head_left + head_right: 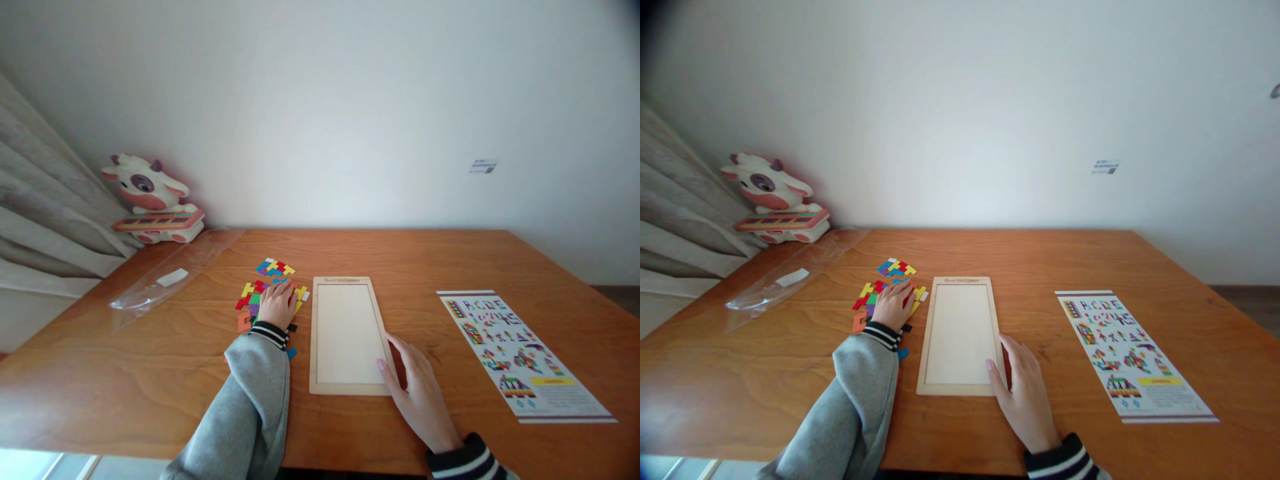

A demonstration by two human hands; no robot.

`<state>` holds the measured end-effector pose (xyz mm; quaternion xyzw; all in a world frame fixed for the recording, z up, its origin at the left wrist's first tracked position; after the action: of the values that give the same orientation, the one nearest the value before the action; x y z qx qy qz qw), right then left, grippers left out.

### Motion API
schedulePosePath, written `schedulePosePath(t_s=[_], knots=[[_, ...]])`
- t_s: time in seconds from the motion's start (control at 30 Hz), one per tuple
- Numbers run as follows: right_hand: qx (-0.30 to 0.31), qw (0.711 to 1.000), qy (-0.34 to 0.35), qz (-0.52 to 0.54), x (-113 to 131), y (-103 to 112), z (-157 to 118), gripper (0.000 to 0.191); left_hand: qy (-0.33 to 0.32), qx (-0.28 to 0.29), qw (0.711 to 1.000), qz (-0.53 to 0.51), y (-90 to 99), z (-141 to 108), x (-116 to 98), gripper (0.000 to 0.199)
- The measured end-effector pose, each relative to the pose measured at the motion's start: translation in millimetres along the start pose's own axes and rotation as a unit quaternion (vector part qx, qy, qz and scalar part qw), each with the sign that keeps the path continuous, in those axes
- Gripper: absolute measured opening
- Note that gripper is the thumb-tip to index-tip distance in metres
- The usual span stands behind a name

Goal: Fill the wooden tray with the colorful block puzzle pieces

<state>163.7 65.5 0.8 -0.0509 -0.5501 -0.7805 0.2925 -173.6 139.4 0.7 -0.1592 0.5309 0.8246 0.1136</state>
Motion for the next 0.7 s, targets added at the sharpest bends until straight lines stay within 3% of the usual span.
schedulePosePath(t_s=[0.7], knots=[[0.000, 1.000, 0.002, -0.009, -0.2, -0.5, -0.8, 0.046, -0.019, 0.026, 0.999, -0.015, -2.6, -1.5, -14.2, 0.042]])
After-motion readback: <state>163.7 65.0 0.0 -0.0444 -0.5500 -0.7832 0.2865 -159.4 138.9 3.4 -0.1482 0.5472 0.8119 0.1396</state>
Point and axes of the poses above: each hand's wrist, its own z-axis towards the middle knuckle, its own y-axis out of the back of the hand, x = y × z, the point moved 8 cm from there along z, towards the middle knuckle, and after that the axes turned 10 degrees about -z, right-handed, at the moved point
